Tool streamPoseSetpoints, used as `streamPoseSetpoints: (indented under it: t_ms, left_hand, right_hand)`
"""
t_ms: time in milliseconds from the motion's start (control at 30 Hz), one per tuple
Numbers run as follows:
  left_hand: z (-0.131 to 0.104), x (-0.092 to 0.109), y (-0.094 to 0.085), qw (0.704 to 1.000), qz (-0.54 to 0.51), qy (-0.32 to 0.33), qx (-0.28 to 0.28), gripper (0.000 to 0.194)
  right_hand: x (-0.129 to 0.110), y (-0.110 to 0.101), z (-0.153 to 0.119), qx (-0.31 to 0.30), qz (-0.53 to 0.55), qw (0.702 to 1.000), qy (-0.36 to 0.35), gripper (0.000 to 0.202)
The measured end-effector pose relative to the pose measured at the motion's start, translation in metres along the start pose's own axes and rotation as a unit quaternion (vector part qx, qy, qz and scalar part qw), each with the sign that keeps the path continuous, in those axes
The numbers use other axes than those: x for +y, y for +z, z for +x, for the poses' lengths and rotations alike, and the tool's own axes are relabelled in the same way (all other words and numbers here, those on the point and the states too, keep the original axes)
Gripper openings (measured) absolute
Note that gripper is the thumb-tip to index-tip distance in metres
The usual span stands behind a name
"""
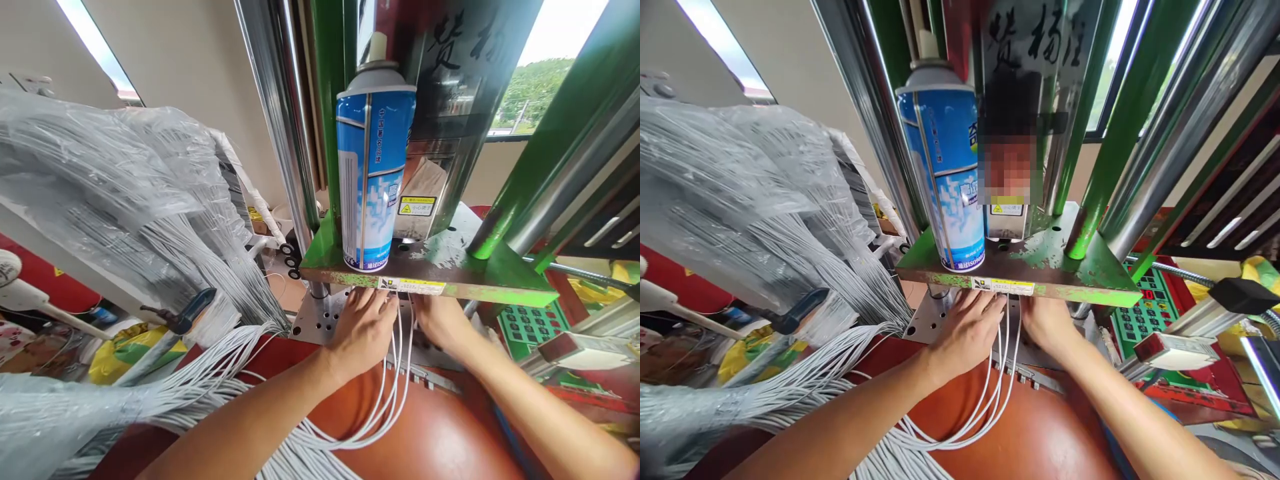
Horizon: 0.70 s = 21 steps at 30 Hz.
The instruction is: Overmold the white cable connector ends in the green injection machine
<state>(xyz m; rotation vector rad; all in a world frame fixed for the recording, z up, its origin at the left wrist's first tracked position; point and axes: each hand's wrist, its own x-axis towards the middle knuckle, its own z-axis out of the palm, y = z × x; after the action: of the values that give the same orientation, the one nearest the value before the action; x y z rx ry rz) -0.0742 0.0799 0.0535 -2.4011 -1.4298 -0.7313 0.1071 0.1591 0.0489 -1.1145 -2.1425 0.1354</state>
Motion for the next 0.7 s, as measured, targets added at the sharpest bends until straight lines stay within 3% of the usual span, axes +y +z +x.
streamPoseSetpoints:
  t_ms: [100, 167, 400, 567, 700]
  left_hand:
    - [-0.006, 0.006, 0.007, 0.999, 0.022, -0.033, -0.014, 0.043]
    - [-0.008, 0.008, 0.013, 0.998, 0.031, -0.044, -0.020, 0.049]
    - [0.002, -0.002, 0.031, 0.998, 0.043, -0.028, -0.021, 0.045]
    - [0.003, -0.006, 0.041, 0.998, 0.056, -0.018, 0.007, 0.047]
    - [0.008, -0.010, 0.032, 1.000, 0.015, -0.016, -0.005, 0.051]
  right_hand:
    - [-0.028, 0.008, -0.039, -0.036, -0.085, 0.994, -0.053, 0.048]
    - [-0.040, 0.014, -0.052, -0.039, -0.161, 0.983, -0.077, 0.058]
    - [-0.041, 0.028, -0.031, -0.056, -0.219, 0.974, -0.019, 0.030]
    - [-0.040, 0.038, -0.031, -0.025, -0.216, 0.976, -0.019, 0.033]
    - [-0.040, 0.024, -0.028, -0.006, -0.203, 0.979, -0.023, 0.039]
